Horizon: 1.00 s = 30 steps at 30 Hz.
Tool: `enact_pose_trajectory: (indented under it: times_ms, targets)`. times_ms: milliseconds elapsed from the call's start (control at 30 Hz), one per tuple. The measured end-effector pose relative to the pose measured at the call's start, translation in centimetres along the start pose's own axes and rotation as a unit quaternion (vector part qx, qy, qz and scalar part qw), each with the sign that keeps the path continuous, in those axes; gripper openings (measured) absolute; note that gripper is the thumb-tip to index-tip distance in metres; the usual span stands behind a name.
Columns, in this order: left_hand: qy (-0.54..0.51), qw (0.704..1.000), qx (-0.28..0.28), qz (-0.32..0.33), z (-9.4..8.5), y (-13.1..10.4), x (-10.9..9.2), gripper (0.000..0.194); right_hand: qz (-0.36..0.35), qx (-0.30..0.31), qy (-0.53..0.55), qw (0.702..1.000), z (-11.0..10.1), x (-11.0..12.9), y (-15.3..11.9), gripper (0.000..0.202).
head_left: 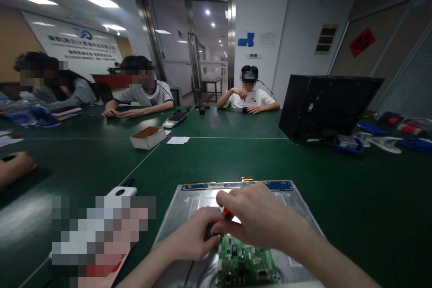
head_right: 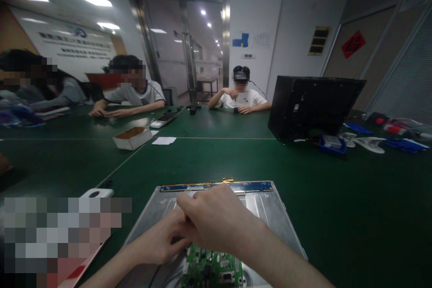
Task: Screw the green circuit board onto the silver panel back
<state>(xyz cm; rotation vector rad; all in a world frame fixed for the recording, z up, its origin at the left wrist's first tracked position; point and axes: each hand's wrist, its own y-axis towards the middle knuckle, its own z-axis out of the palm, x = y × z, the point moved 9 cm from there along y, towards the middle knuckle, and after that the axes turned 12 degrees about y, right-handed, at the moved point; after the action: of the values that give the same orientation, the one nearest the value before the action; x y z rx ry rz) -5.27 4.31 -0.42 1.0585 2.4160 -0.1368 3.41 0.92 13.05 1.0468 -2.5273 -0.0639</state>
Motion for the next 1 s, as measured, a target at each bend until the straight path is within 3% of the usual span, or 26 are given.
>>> enact_pose_trajectory:
  times_ms: [133,433,600,900,1000]
  targets:
    - [-0.011,1.000,0.003,-0.002,0.05,-0.10,-0.03,0.017,-0.005,-0.001,-0.002,1.000,0.05,0.25,0.05,0.010]
    - [-0.004,1.000,-0.006,0.010,0.07,-0.02,0.01,0.014,-0.005,-0.001,-0.002,1.000,0.07,0.16,-0.13,0.019]
    - [-0.010,1.000,0.000,0.000,0.16,-0.16,0.25,0.020,-0.006,-0.014,-0.015,1.000,-0.07,0.23,-0.06,0.009]
    - [0.004,1.000,-0.010,0.011,0.10,-0.14,0.11,0.017,0.004,-0.001,-0.006,1.000,-0.03,0.04,-0.05,0.021]
    - [-0.003,1.000,-0.011,0.005,0.04,-0.18,0.21,0.024,0.003,-0.008,-0.019,1.000,0.10,-0.03,-0.05,0.015]
